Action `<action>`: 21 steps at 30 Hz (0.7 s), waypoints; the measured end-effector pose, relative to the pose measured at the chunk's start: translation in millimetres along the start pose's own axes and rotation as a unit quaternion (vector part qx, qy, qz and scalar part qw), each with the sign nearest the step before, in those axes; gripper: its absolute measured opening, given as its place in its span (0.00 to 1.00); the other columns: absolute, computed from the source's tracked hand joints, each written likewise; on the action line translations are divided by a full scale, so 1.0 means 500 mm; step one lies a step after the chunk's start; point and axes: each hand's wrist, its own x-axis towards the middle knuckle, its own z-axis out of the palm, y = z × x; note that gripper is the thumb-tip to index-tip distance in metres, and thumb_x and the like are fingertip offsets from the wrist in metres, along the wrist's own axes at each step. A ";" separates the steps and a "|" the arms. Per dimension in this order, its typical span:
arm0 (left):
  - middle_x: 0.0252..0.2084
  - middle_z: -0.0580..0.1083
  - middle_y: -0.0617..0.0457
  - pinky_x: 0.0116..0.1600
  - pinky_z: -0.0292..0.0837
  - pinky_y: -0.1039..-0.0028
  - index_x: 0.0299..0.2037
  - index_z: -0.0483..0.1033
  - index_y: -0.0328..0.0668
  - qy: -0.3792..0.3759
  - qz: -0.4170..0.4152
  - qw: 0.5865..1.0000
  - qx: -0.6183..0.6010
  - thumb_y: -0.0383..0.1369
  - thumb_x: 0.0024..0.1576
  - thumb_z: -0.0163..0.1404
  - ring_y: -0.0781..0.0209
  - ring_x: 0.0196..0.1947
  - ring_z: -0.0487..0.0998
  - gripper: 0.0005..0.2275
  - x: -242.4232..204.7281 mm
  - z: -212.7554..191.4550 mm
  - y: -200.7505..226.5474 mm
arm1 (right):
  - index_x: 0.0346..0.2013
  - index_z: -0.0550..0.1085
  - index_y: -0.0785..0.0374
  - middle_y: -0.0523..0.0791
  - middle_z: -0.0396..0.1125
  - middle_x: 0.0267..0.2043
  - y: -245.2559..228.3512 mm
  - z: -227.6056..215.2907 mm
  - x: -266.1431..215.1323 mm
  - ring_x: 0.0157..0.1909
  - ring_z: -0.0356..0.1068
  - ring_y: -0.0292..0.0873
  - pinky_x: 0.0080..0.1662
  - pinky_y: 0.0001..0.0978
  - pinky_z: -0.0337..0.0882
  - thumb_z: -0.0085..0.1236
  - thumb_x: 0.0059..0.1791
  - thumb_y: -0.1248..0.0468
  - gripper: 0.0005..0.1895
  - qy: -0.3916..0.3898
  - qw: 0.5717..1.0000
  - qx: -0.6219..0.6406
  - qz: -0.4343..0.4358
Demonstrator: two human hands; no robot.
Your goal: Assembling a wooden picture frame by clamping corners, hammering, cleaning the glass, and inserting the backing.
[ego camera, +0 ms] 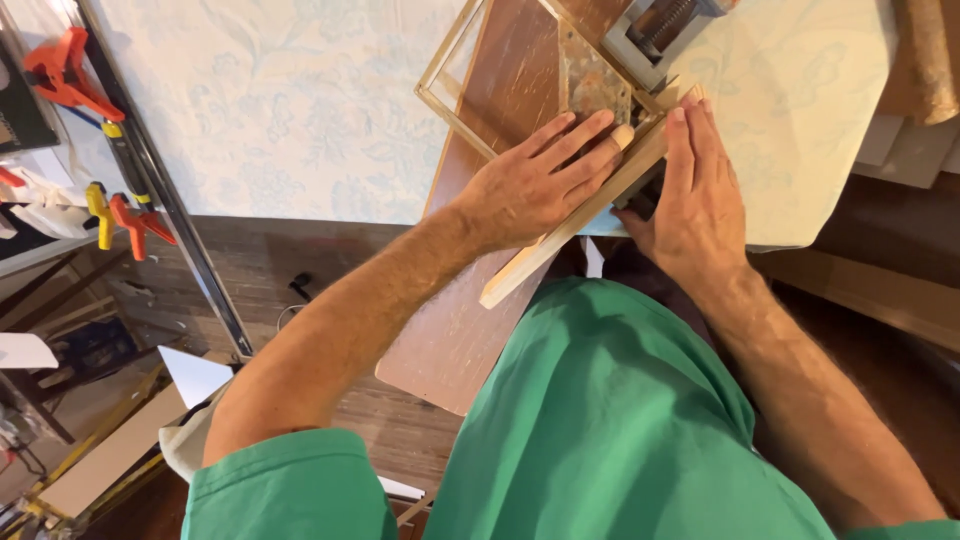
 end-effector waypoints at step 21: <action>0.71 0.56 0.48 0.71 0.57 0.57 0.71 0.63 0.42 -0.185 0.007 0.981 0.065 0.40 0.59 0.51 0.43 0.68 0.58 0.29 0.057 0.024 0.022 | 0.59 0.72 0.67 0.53 0.72 0.50 0.075 -0.029 -0.232 0.47 0.73 0.55 0.49 0.45 0.75 0.71 0.48 0.60 0.28 -0.035 0.987 -0.020 0.155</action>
